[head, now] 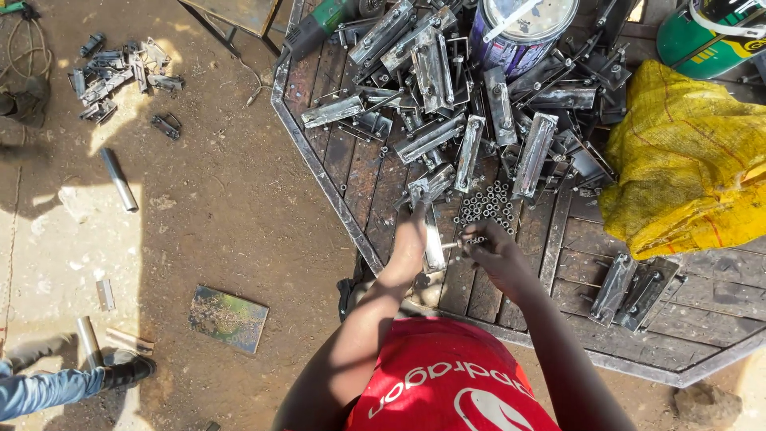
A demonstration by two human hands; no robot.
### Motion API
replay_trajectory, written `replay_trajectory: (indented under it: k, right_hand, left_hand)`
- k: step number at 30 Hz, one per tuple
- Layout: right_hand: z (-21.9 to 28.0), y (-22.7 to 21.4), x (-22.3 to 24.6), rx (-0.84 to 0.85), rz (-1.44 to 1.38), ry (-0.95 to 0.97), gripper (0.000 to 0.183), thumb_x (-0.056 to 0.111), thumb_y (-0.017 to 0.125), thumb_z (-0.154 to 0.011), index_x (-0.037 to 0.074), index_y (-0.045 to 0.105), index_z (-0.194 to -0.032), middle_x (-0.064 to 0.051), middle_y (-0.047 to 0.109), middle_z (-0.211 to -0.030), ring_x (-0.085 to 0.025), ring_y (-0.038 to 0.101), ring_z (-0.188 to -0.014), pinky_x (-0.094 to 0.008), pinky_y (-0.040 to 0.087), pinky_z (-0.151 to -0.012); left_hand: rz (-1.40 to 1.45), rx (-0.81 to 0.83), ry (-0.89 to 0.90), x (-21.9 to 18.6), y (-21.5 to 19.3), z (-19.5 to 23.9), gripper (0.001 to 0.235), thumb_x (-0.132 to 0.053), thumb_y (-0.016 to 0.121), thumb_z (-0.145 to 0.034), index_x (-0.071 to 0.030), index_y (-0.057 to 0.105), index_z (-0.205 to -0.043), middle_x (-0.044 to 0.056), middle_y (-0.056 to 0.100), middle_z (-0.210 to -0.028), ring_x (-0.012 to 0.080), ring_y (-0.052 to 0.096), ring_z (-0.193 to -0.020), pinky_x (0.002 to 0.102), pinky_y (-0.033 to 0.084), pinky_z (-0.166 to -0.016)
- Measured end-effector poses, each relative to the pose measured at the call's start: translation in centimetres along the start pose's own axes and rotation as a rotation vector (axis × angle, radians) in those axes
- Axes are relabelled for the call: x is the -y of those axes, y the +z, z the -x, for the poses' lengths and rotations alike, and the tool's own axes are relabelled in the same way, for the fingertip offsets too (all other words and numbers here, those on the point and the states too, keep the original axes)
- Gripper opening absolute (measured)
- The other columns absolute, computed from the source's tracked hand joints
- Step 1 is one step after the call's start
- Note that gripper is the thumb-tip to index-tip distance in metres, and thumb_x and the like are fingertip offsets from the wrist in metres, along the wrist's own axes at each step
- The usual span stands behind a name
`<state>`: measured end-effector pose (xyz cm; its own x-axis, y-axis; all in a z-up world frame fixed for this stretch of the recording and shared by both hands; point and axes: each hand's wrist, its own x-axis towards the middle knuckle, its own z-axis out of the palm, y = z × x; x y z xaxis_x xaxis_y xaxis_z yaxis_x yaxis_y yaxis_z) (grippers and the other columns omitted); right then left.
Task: Sorting and organizing various metal components, including hinges and pins, on a fabrication table.
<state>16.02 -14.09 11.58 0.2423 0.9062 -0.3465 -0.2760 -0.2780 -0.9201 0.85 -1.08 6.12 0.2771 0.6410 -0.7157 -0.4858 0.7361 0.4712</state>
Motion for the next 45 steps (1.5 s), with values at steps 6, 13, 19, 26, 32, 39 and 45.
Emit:
replay_trajectory:
  k: [6,13,19,26,32,39,45]
  right_hand:
    - [1.1,0.7,1.2,0.069,0.336,0.158,0.026,0.013,0.063,-0.099,-0.001,0.062,-0.120,-0.030,0.070,-0.097,-0.036,0.067,-0.076,-0.031,0.054,-0.055]
    - [1.8,1.3,2.4,-0.087,0.230,0.137,0.021,0.010,0.061,-0.099,-0.004,0.058,-0.114,-0.019,0.062,-0.086,-0.025,0.064,-0.061,-0.033,0.052,-0.048]
    - [2.2,1.7,3.6,-0.068,0.175,0.058,0.023,-0.004,0.062,-0.091,0.001,0.062,-0.113,-0.018,0.064,-0.100,-0.024,0.067,-0.076,-0.028,0.054,-0.057]
    - [2.5,0.5,1.1,0.034,0.189,-0.170,0.020,-0.012,0.063,-0.081,-0.002,0.074,-0.094,-0.018,0.064,-0.110,-0.028,0.062,-0.107,-0.044,0.057,-0.086]
    - [1.6,0.6,-0.1,-0.041,0.314,0.152,0.019,0.018,0.063,-0.100,0.000,0.067,-0.103,-0.020,0.072,-0.077,-0.025,0.069,-0.057,-0.031,0.047,-0.044]
    - [2.6,1.0,1.6,0.013,0.088,0.157,0.033,-0.002,0.062,-0.092,-0.002,0.057,-0.124,-0.025,0.062,-0.109,-0.033,0.064,-0.084,-0.030,0.050,-0.057]
    - [2.9,0.9,0.8,-0.030,0.087,0.065,0.018,-0.010,0.065,-0.087,-0.006,0.065,-0.105,-0.015,0.065,-0.098,-0.022,0.063,-0.084,-0.024,0.052,-0.061]
  left_hand:
    - [-0.718,-0.094,-0.005,-2.2,4.3,3.4,0.062,-0.048,0.041,-0.107,-0.014,0.028,-0.157,0.014,0.037,-0.159,0.0224,0.041,-0.143,0.050,0.024,-0.123]
    - [-0.551,-0.045,0.027,-2.7,5.9,7.5,0.054,-0.032,0.034,-0.111,-0.001,0.029,-0.154,0.025,0.033,-0.159,0.0370,0.032,-0.148,0.057,0.018,-0.123]
    - [-0.552,-0.071,0.050,-4.2,6.6,9.2,0.052,-0.029,0.033,-0.109,0.001,0.032,-0.151,0.025,0.039,-0.155,0.0341,0.037,-0.145,0.056,0.020,-0.122]
    - [-0.402,-0.060,0.051,-0.7,3.3,5.1,0.056,-0.030,0.034,-0.108,0.000,0.031,-0.155,0.018,0.041,-0.148,0.0229,0.044,-0.128,0.048,0.021,-0.124]
    - [-0.566,0.046,0.091,-0.9,3.1,5.5,0.046,-0.020,0.039,-0.109,0.003,0.035,-0.148,0.026,0.047,-0.145,0.0355,0.044,-0.139,0.056,0.028,-0.118]
    - [-0.795,0.044,0.182,-2.9,6.0,9.5,0.048,-0.030,0.054,-0.104,0.004,0.045,-0.136,0.030,0.056,-0.134,0.0400,0.053,-0.131,0.054,0.041,-0.109]
    - [-0.965,0.055,0.212,-2.7,5.1,9.5,0.050,-0.038,0.055,-0.104,0.005,0.049,-0.130,0.032,0.058,-0.129,0.0409,0.058,-0.124,0.051,0.046,-0.103]
